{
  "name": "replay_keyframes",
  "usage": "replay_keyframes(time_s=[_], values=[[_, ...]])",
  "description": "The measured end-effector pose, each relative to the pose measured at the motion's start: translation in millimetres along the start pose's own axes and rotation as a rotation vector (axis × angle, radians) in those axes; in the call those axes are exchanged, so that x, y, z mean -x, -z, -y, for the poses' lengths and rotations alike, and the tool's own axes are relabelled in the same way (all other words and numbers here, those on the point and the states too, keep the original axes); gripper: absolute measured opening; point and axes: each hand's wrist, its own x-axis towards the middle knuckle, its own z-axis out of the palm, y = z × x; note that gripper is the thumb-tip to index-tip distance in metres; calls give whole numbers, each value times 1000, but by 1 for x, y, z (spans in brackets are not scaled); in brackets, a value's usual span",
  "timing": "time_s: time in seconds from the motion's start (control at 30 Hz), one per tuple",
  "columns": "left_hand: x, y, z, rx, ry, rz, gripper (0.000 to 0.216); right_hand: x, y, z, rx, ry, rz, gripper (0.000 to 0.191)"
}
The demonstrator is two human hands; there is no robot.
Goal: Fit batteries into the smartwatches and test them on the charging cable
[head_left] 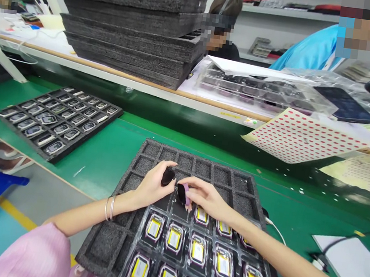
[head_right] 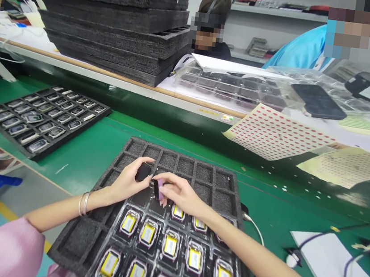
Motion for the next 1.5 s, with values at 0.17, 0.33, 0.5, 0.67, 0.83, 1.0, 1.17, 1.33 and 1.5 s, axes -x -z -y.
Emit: replay_keyframes(time_s=[0.17,0.33,0.5,0.67,0.83,1.0,1.17,1.33,1.5], values=[[2,1,-1,15,19,-4,39,-2,-13,-4,-541,-126,-123,27],[3,2,-2,16,32,13,39,-6,-10,5,-605,-84,-130,31],[3,4,-4,18,48,7,40,-7,-7,1,-625,-117,-110,43],[5,5,-4,32,26,-4,41,-5,-7,-3,-651,-114,-67,48],[6,5,-5,50,55,35,42,-4,-6,-4,-629,-102,-97,49],[2,5,-2,131,115,15,37,-6,-6,-6,-633,-112,-153,46],[-3,2,8,224,235,33,27,-7,-5,-10,-651,-110,-220,43],[-9,-2,18,267,319,117,17,-11,-7,-16,-642,-155,-277,41],[-5,-7,18,204,213,95,14,-7,-15,-19,-647,-176,-301,44]])
